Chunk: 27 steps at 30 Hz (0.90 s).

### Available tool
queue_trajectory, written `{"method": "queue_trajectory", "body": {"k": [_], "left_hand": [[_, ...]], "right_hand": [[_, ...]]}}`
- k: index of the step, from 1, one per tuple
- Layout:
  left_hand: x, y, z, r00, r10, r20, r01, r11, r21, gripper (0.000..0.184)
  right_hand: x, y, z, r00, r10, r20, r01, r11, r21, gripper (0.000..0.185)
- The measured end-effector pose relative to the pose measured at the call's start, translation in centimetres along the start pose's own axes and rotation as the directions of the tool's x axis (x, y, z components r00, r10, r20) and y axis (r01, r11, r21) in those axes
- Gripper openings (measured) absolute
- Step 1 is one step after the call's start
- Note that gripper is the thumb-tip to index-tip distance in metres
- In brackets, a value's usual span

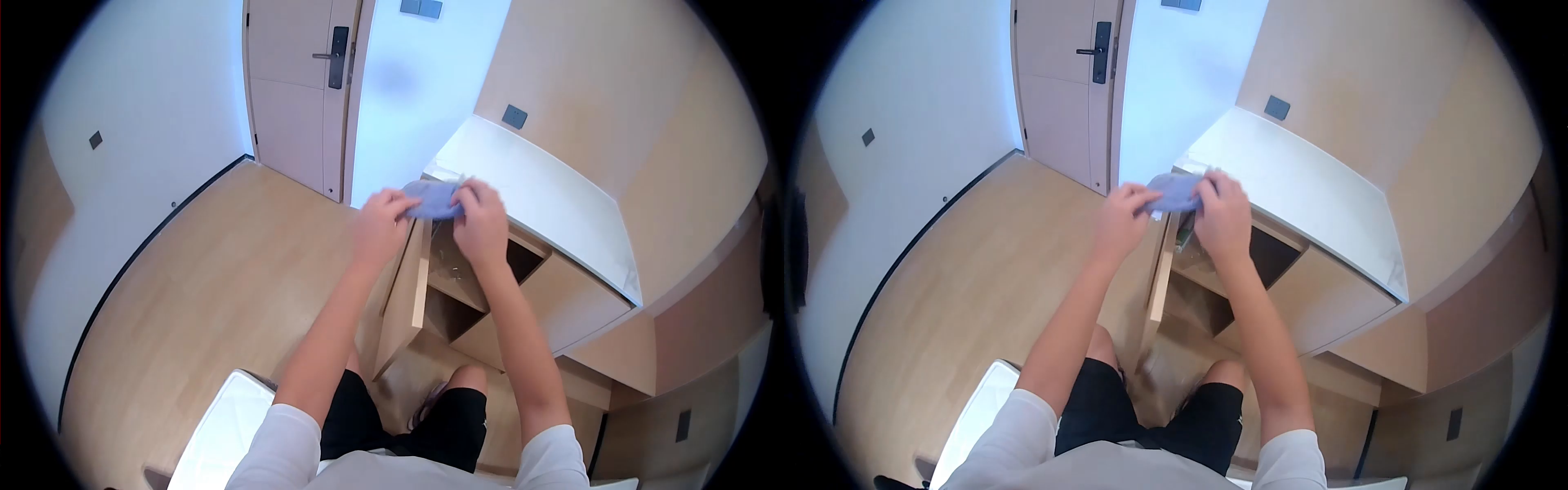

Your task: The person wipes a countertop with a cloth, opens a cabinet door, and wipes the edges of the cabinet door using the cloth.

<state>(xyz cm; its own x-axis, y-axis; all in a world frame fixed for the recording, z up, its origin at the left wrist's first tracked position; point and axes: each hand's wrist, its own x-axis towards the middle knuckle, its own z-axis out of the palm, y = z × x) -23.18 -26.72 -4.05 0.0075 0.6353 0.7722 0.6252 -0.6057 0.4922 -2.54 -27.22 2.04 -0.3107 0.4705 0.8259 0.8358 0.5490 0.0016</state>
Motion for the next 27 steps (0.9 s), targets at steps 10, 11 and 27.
{"method": "queue_trajectory", "body": {"k": [10,11,27], "left_hand": [[-5.8,-6.9,6.0,0.775,-0.336,0.535,0.632,0.417,-0.653,0.055],[-5.2,-6.5,6.5,0.743,-0.366,0.560,0.668,0.380,-0.640,0.062],[-7.7,-3.0,8.2,0.697,-0.336,0.634,0.717,0.329,-0.614,0.084]], "right_hand": [[-9.1,2.7,6.7,0.564,0.469,0.680,-0.815,0.447,0.368,0.039],[-8.6,2.2,7.2,0.507,0.443,0.740,-0.862,0.284,0.420,0.043],[-8.2,-4.0,10.2,0.446,0.443,0.778,-0.714,-0.347,0.607,0.056]]}}
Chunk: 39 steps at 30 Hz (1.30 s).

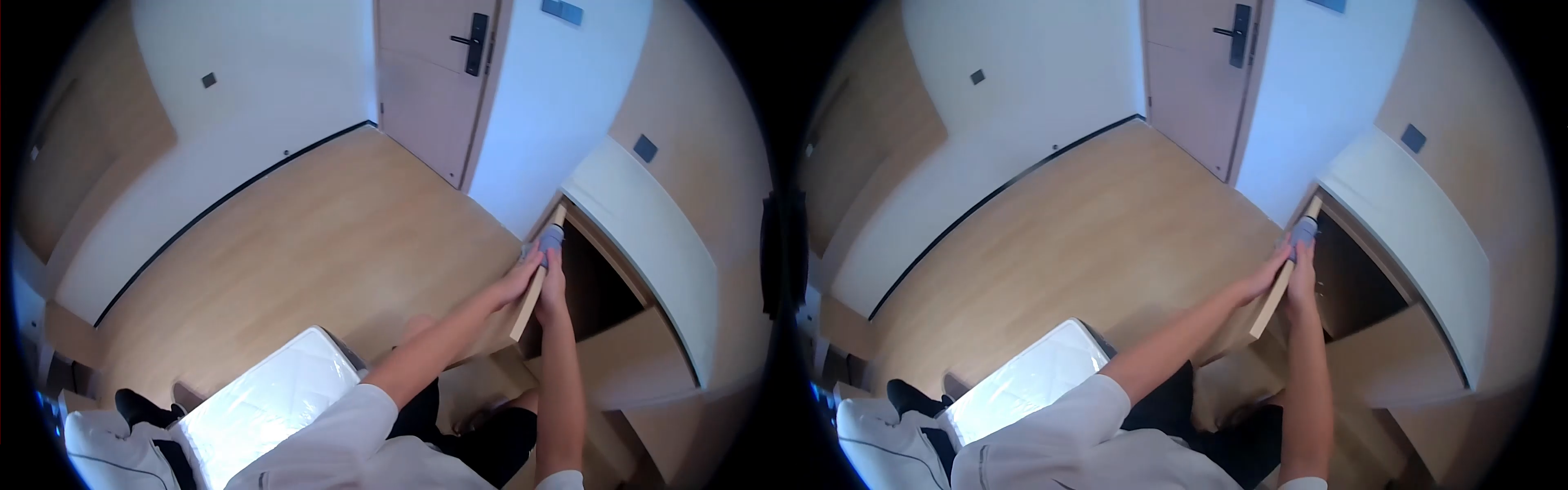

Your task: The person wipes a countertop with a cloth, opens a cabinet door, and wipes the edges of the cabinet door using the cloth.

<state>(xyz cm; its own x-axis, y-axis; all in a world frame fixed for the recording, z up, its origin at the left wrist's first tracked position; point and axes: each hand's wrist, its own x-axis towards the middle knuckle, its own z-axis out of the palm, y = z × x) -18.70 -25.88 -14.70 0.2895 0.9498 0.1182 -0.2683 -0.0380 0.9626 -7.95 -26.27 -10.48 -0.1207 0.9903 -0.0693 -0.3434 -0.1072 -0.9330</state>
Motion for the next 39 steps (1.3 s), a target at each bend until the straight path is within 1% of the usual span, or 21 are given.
{"method": "queue_trajectory", "body": {"k": [2,4,6,8,9,13,15,18,20,22,23,26,27,29,30,32,33,34,35,38,39], "left_hand": [[-0.8,-1.0,0.9,1.000,0.012,-0.010,-0.012,1.000,0.029,0.083],[-1.7,-2.0,1.7,0.999,-0.006,0.035,0.008,0.998,-0.059,0.083],[-3.9,-1.1,3.3,1.000,-0.007,0.029,0.009,0.997,-0.083,0.083],[-5.7,-1.4,4.2,0.999,-0.044,0.028,0.047,0.991,-0.124,0.082],[-6.5,-1.4,4.6,0.998,-0.056,0.020,0.058,0.989,-0.137,0.082],[-10.3,-0.2,6.9,0.998,-0.067,0.019,0.069,0.954,-0.291,0.080],[-12.2,0.4,7.8,0.997,-0.073,0.007,0.072,0.966,-0.249,0.077],[-14.8,0.3,9.0,0.998,-0.057,0.011,0.058,0.981,-0.185,0.075],[-16.4,0.0,9.6,0.998,-0.065,0.007,0.066,0.989,-0.133,0.075],[-17.2,-1.6,9.6,1.000,-0.013,0.022,0.015,0.997,-0.074,0.075],[-17.6,-2.5,9.5,0.999,0.013,0.030,-0.012,0.999,-0.043,0.075],[-19.2,-3.3,9.8,0.993,0.106,0.058,-0.104,0.993,-0.047,0.076],[-19.6,-3.4,10.0,0.989,0.138,0.057,-0.137,0.990,-0.030,0.075],[-20.4,-3.7,10.3,0.980,0.194,0.047,-0.194,0.981,-0.002,0.073],[-20.6,-3.9,10.0,0.983,0.176,0.060,-0.178,0.984,0.027,0.071],[-19.9,-3.4,8.5,0.986,0.143,0.089,-0.151,0.984,0.096,0.068],[-19.1,-2.8,7.9,0.984,0.140,0.110,-0.153,0.981,0.121,0.067],[-18.2,-2.0,7.3,0.981,0.144,0.131,-0.162,0.976,0.146,0.066],[-17.4,-1.2,6.9,0.977,0.149,0.152,-0.174,0.970,0.171,0.066],[-14.1,0.6,7.5,0.948,0.315,0.047,-0.302,0.841,0.448,0.073],[-12.9,0.0,7.9,0.933,0.359,0.010,-0.322,0.823,0.469,0.076]], "right_hand": [[-0.4,0.8,-1.5,0.999,-0.036,-0.011,0.035,0.998,-0.052,0.058],[-2.9,-0.4,-1.2,0.999,0.041,0.016,-0.041,0.999,-0.020,0.059],[-4.8,-0.6,-2.0,0.999,0.012,0.046,-0.009,0.997,-0.075,0.062],[-6.6,-0.3,-2.3,0.997,0.043,0.062,-0.043,0.999,-0.005,0.064],[-8.0,-0.9,-2.0,0.999,0.035,0.036,-0.034,0.998,-0.044,0.065],[-11.1,0.0,-3.1,0.996,0.029,0.084,-0.026,0.999,-0.036,0.072],[-13.1,-0.4,-2.6,0.997,0.022,0.077,-0.017,0.998,-0.059,0.074],[-16.8,-1.3,-2.3,0.992,0.091,0.086,-0.088,0.995,-0.042,0.077],[-17.7,0.0,-3.5,0.995,0.014,0.096,-0.005,0.996,-0.089,0.078],[-18.9,0.3,-3.8,0.993,-0.028,0.118,0.042,0.992,-0.118,0.077],[-19.8,0.5,-3.9,0.994,-0.053,0.097,0.062,0.993,-0.100,0.074],[-22.5,0.8,-4.2,0.993,-0.114,0.035,0.119,0.970,-0.212,0.069],[-23.2,1.2,-4.4,0.987,-0.160,-0.007,0.156,0.971,-0.180,0.063],[-24.3,1.9,-5.0,0.967,-0.247,-0.066,0.223,0.940,-0.257,0.059],[-25.0,2.5,-5.4,0.955,-0.280,-0.097,0.241,0.925,-0.294,0.057],[-25.3,3.4,-7.4,0.933,-0.332,-0.137,0.300,0.930,-0.211,0.049],[-25.7,2.0,-7.8,0.936,-0.302,-0.179,0.257,0.936,-0.239,0.045],[-25.6,1.5,-8.6,0.928,-0.327,-0.177,0.302,0.940,-0.157,0.043],[-25.5,0.7,-9.4,0.911,-0.364,-0.192,0.336,0.928,-0.164,0.043],[-24.3,-3.4,-9.7,0.845,-0.445,-0.297,0.434,0.895,-0.104,0.042],[-23.9,-4.9,-9.4,0.820,-0.457,-0.344,0.463,0.884,-0.072,0.041]]}}
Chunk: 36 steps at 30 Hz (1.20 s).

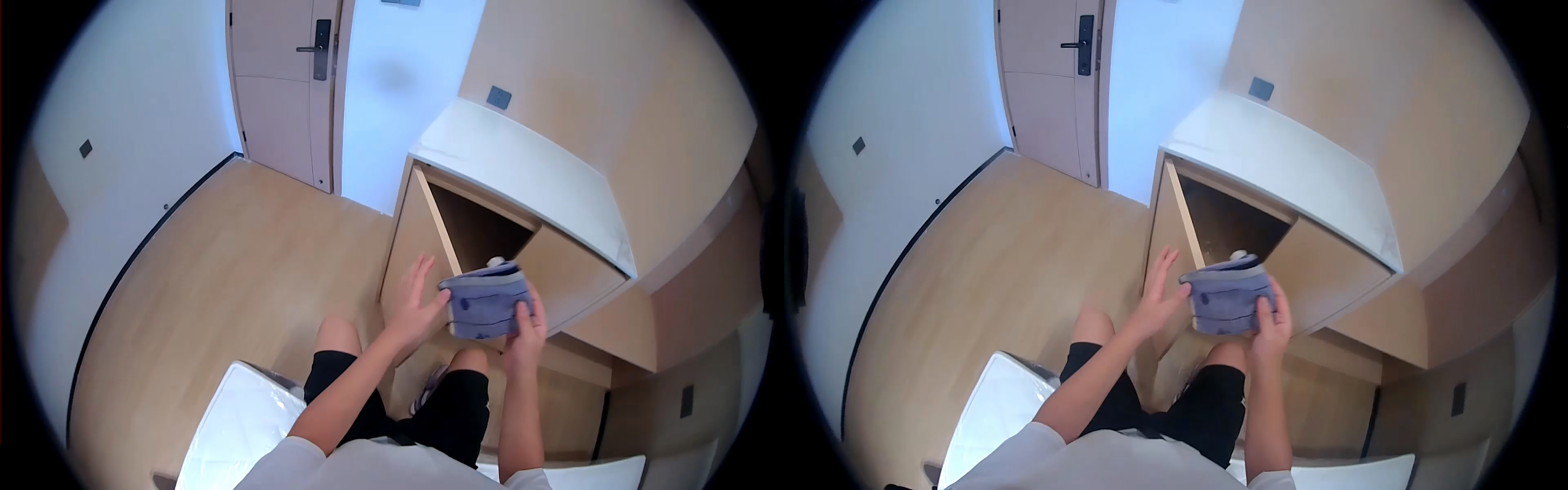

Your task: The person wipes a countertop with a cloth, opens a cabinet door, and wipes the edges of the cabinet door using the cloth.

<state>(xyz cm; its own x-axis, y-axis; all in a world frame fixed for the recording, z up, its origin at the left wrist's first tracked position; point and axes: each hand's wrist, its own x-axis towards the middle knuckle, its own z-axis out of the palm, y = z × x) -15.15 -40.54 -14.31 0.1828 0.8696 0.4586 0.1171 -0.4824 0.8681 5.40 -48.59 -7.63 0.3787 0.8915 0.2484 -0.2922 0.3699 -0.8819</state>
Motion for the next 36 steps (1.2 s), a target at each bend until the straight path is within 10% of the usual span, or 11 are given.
{"method": "queue_trajectory", "body": {"k": [5,8,15,20,23,31,36], "left_hand": [[2.9,1.0,3.6,0.995,0.043,-0.095,-0.043,0.999,-0.004,0.095],[4.1,1.4,4.7,0.994,0.100,-0.049,-0.089,0.978,0.191,0.079],[5.1,0.6,5.5,0.966,0.259,-0.003,-0.255,0.953,0.162,0.019],[4.0,0.0,2.2,0.969,0.244,0.028,-0.244,0.970,0.005,0.007],[2.8,-0.1,-0.2,0.973,0.232,-0.011,-0.232,0.969,-0.086,0.011],[0.4,1.7,-3.1,0.987,-0.088,-0.138,0.000,0.841,-0.540,0.061],[-0.1,1.1,-2.9,0.969,-0.027,-0.245,-0.045,0.957,-0.287,0.062]], "right_hand": [[7.0,-5.1,6.7,0.940,-0.322,0.114,0.341,0.886,-0.314,0.038],[12.7,-5.0,11.0,0.745,-0.471,0.472,0.667,0.522,-0.532,0.036],[22.8,3.2,18.1,0.329,-0.134,0.935,0.941,-0.039,-0.337,0.047],[25.5,9.9,18.9,0.520,0.012,0.854,0.843,0.154,-0.515,0.027],[27.8,10.8,19.1,0.721,0.181,0.669,0.502,0.530,-0.684,0.021],[23.5,11.3,18.8,0.684,-0.019,0.729,0.680,0.378,-0.628,0.027],[18.8,9.8,17.3,0.662,-0.079,0.745,0.686,0.464,-0.560,0.027]]}}
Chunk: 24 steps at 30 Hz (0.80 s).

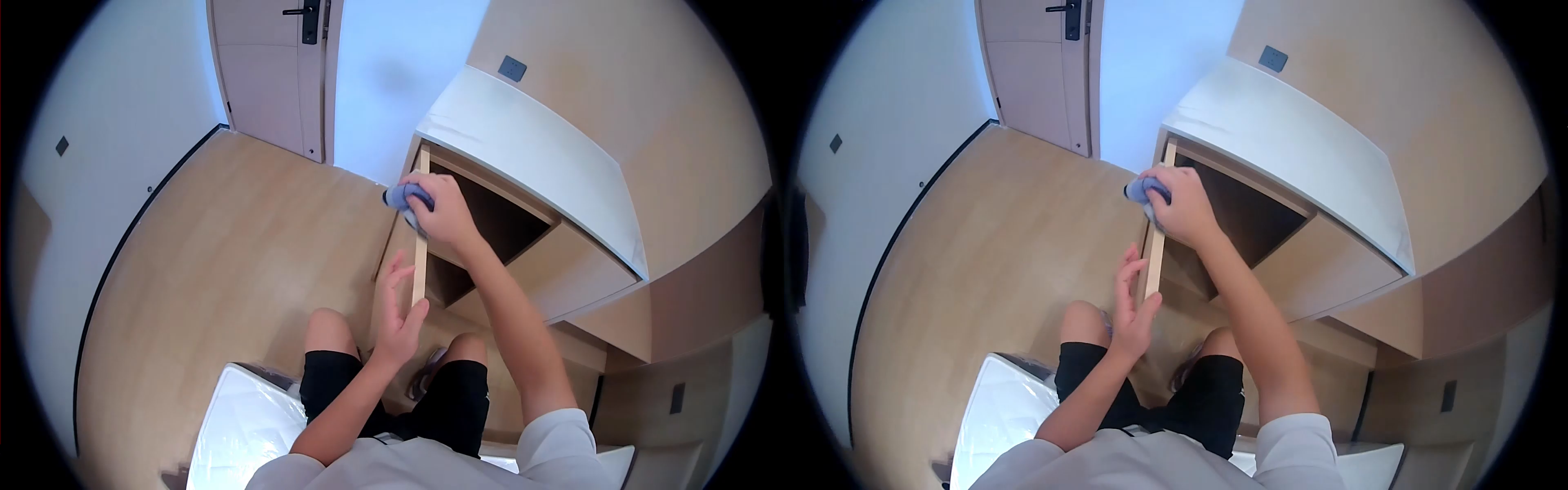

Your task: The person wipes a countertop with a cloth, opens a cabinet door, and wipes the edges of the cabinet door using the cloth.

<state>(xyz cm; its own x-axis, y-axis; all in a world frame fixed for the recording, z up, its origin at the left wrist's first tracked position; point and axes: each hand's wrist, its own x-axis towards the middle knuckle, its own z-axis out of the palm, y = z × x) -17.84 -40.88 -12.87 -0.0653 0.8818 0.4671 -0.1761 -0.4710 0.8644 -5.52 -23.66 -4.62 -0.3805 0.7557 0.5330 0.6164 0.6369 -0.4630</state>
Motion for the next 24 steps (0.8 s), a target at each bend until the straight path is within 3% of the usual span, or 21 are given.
{"method": "queue_trajectory", "body": {"k": [2,3,5,8,11,15,17,19,23,24], "left_hand": [[-0.9,0.1,-0.6,0.999,-0.003,-0.043,0.012,0.978,0.206,0.060],[-0.7,-0.1,-0.5,0.998,0.021,-0.054,-0.005,0.959,0.284,0.059],[-0.5,0.0,-0.3,0.993,0.067,-0.101,-0.046,0.980,0.196,0.059],[0.0,-0.1,-0.5,0.991,0.044,-0.124,-0.037,0.997,0.062,0.060],[0.2,0.8,-0.1,0.984,0.091,-0.152,-0.085,0.995,0.047,0.063],[-0.3,2.1,-1.0,0.969,0.187,-0.163,-0.156,0.971,0.183,0.065],[-0.6,1.6,-2.1,0.976,0.143,-0.167,-0.139,0.990,0.033,0.063],[-0.5,2.5,-2.6,0.989,0.085,-0.120,-0.103,0.982,-0.156,0.062],[-0.2,2.8,-4.4,0.991,0.059,0.121,-0.042,0.989,-0.139,0.067],[-0.2,2.6,-4.8,0.988,0.046,0.144,-0.028,0.992,-0.124,0.067]], "right_hand": [[-2.5,-1.0,0.2,0.997,-0.050,-0.052,0.049,0.999,-0.016,0.026],[-3.9,-2.7,-0.4,0.999,0.025,0.036,-0.024,0.999,-0.028,0.026],[-7.0,-3.8,0.0,0.987,-0.067,-0.145,0.081,0.993,0.087,0.028],[-9.5,-7.3,-0.9,0.986,0.005,-0.164,0.026,0.982,0.185,0.033],[-13.2,-9.0,0.8,0.966,0.086,-0.245,-0.016,0.962,0.272,0.037],[-16.5,-11.8,2.6,0.946,0.172,-0.276,-0.028,0.889,0.457,0.041],[-17.6,-12.4,3.4,0.939,0.196,-0.282,-0.031,0.866,0.499,0.042],[-18.3,-13.1,3.7,0.929,0.224,-0.295,-0.039,0.851,0.524,0.043],[-19.3,-12.5,2.3,0.953,0.180,-0.244,-0.013,0.828,0.561,0.040],[-19.7,-12.3,1.9,0.929,0.311,-0.199,-0.098,0.728,0.678,0.040]]}}
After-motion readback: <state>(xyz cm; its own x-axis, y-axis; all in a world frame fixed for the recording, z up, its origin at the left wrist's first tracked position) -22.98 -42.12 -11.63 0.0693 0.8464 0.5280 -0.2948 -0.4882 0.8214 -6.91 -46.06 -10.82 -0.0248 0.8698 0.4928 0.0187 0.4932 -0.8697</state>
